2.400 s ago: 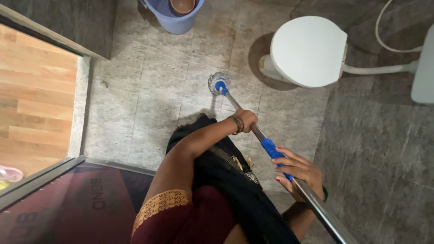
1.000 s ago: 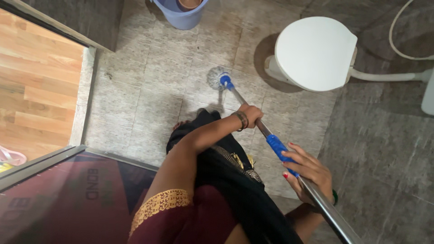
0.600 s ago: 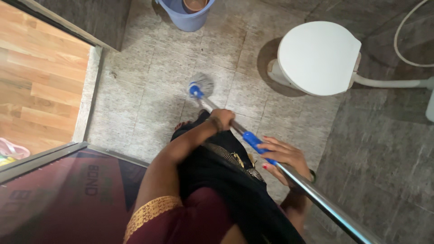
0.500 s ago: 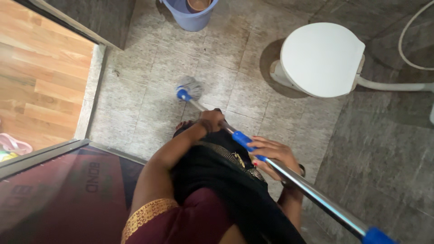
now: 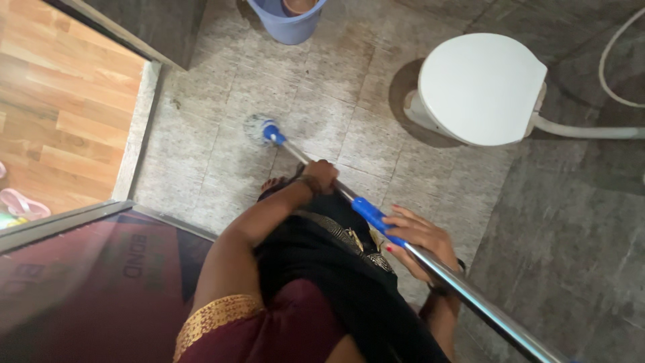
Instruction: The person cleans the bathroom floor by hand using a mop, moving the mop head across the tiled surface around the toilet, sink, and bucket.
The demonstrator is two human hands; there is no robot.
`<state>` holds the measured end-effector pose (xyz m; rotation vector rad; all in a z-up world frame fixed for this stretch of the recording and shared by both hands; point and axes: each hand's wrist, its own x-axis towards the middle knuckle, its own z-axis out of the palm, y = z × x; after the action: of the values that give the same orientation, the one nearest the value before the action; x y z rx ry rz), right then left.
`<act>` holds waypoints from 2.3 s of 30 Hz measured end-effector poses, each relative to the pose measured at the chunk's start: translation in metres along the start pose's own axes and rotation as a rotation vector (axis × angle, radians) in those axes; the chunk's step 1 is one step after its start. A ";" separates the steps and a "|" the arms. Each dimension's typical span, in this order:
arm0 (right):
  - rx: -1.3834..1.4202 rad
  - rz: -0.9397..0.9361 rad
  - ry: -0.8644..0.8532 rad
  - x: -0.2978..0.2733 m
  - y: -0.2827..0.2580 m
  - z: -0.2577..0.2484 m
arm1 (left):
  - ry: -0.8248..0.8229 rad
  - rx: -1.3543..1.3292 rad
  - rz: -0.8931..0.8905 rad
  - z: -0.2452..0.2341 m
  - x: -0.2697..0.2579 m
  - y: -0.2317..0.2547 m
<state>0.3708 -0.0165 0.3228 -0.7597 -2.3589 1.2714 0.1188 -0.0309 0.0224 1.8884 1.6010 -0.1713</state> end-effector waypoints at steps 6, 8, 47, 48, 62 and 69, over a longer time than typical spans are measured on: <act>-0.147 0.047 0.166 -0.036 -0.045 -0.042 | -0.011 -0.065 0.229 -0.010 0.044 0.085; -0.182 0.027 0.189 -0.046 -0.054 -0.048 | 0.015 -0.182 0.304 -0.013 0.056 0.110; 0.434 0.189 0.081 0.129 0.052 0.078 | -0.227 0.041 -0.084 -0.064 -0.003 -0.157; 0.354 0.133 0.151 0.130 0.049 0.071 | -0.284 0.117 -0.010 -0.067 0.008 -0.156; 0.043 0.236 0.567 0.088 -0.017 0.045 | -0.084 0.045 0.538 -0.097 0.149 -0.035; -0.062 0.116 0.413 0.135 0.013 0.051 | -0.045 0.087 0.432 -0.132 0.165 -0.060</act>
<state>0.2399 0.0384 0.2921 -1.0769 -2.0501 0.9729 0.0639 0.1817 0.0218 2.2303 1.1375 -0.0970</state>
